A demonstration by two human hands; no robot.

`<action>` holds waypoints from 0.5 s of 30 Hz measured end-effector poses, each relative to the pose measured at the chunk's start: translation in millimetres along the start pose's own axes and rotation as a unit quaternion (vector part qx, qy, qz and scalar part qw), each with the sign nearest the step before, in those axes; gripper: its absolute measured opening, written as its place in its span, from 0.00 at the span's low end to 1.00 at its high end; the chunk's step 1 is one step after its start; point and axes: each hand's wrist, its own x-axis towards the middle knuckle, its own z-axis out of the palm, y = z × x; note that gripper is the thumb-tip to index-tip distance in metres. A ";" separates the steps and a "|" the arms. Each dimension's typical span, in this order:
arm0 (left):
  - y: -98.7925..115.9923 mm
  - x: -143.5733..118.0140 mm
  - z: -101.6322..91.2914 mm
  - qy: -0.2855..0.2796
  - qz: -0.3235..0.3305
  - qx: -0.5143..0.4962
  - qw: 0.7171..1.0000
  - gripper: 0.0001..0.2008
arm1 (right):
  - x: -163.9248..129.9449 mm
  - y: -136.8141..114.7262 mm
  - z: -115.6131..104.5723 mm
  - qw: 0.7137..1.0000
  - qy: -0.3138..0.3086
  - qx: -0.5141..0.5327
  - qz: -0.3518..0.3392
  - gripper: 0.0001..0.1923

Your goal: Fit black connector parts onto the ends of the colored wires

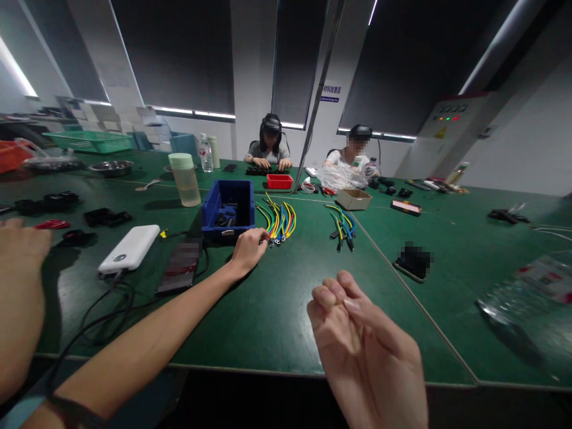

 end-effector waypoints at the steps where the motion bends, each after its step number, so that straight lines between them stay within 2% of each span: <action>1: 0.3 0.3 -0.7 0.009 -0.001 -0.008 1.000 0.08 | 6.6 0.7 3.8 1.000 -0.003 0.012 0.017 0.12; 6: 2.1 1.0 -3.6 0.068 0.009 -0.048 0.997 0.06 | 36.5 8.5 -0.7 0.995 0.029 0.051 0.081 0.12; 10: 3.6 0.7 -5.6 0.110 0.009 -0.075 0.991 0.04 | 55.9 14.4 -6.4 0.995 0.035 0.035 0.089 0.12; 13: 5.0 -0.1 -8.1 0.120 -0.001 -0.077 0.990 0.04 | 75.1 20.6 -9.1 0.995 0.030 0.012 0.092 0.11; 15: 6.4 -0.6 -10.2 0.121 -0.014 -0.071 0.990 0.04 | 93.7 25.9 -12.6 0.995 0.031 -0.007 0.092 0.08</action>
